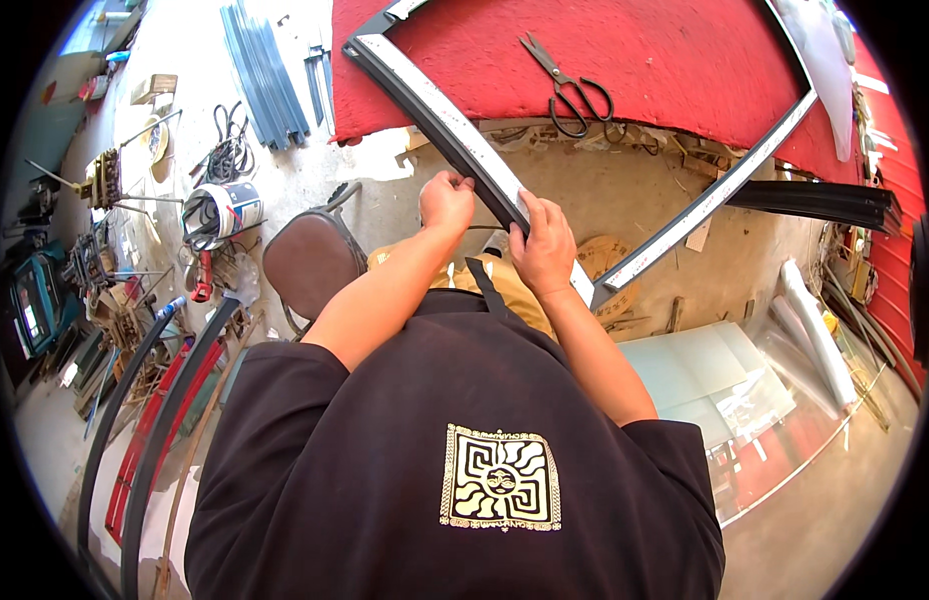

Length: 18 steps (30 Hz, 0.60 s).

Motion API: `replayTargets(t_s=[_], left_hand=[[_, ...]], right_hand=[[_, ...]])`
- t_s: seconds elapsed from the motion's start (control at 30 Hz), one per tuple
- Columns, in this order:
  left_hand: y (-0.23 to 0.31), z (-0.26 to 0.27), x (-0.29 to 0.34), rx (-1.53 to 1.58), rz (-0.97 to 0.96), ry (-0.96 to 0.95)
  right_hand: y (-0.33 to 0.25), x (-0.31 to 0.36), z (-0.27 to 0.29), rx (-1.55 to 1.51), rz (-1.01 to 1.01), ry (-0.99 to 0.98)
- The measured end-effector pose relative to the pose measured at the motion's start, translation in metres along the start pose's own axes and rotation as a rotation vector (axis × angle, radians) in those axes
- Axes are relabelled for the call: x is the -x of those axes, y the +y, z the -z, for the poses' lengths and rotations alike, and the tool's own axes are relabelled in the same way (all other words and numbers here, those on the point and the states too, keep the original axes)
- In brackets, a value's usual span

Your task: The person assembles a window frame by pressing a gasket into the metal channel, trimming the gasket with shears, and lifting the completed frame sections.

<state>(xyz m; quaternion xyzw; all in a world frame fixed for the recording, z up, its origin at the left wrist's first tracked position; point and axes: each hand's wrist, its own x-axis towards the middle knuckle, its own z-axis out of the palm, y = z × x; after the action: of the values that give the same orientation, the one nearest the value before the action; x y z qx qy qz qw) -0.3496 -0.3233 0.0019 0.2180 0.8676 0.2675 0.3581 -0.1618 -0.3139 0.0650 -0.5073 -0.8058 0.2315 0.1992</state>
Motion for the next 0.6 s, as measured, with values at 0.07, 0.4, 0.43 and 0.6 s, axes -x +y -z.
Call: replayTargets(t_s=[0.07, 0.4, 0.43, 0.6], left_hand=[[0.0019, 0.0000, 0.0000, -0.004, 0.016, 0.002], [0.0064, 0.0035, 0.0039, -0.001, 0.053, 0.030], [0.0068, 0.0042, 0.0041, -0.011, 0.065, 0.020], [-0.0016, 0.0048, -0.0031, -0.097, 0.055, -0.018]], right_hand=[[0.0006, -0.0003, -0.0003, 0.004, -0.001, 0.002], [0.0022, 0.0010, -0.0018, -0.003, 0.006, 0.003], [0.0021, 0.0013, -0.0018, 0.000, 0.007, 0.005], [0.0010, 0.0008, -0.0021, 0.005, 0.005, 0.003]])
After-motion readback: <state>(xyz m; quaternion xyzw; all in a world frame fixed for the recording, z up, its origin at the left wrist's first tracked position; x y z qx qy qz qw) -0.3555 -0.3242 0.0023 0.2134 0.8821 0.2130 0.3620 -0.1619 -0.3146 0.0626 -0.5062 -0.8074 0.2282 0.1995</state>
